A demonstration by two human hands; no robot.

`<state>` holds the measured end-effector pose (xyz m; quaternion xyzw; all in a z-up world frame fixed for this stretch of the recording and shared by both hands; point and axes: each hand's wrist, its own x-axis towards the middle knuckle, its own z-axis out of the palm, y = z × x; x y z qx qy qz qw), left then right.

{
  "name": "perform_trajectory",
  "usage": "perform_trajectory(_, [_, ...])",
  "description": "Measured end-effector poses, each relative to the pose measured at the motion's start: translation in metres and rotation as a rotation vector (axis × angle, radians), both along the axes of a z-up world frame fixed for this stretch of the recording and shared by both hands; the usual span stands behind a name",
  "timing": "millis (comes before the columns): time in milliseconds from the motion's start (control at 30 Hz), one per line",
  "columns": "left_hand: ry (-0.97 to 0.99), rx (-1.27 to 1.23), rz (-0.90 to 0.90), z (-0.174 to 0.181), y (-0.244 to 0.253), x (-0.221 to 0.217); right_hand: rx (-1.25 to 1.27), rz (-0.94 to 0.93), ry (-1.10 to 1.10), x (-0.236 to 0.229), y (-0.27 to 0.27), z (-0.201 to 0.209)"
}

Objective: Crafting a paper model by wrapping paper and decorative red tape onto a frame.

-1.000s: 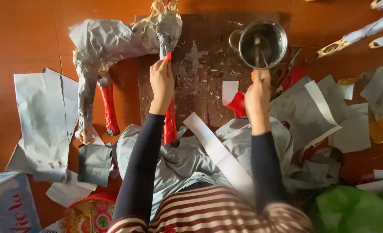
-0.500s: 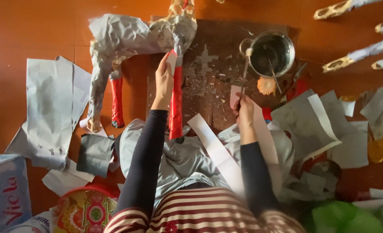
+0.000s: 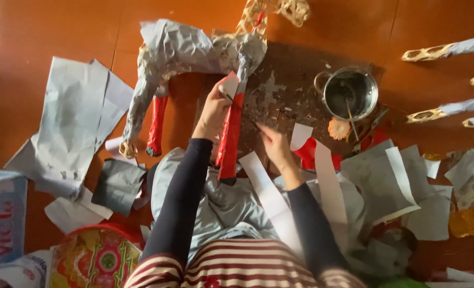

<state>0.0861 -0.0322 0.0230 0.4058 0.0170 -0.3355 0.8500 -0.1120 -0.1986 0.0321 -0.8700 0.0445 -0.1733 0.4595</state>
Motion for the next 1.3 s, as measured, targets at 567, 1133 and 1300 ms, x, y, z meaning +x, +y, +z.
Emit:
perform_trajectory(567, [-0.336,0.065,-0.123,0.035,-0.003,-0.008,1.380,-0.752,-0.256,-0.022,-0.103,-0.027])
perform_trajectory(1133, [-0.392,0.281,-0.061,-0.014,-0.006,-0.020,0.567,-0.332,0.467,0.143,0.009,-0.036])
perform_trajectory(1300, [-0.565,0.819,-0.283,-0.013,0.023,-0.070,0.826,-0.302,0.275,0.143,0.008,-0.074])
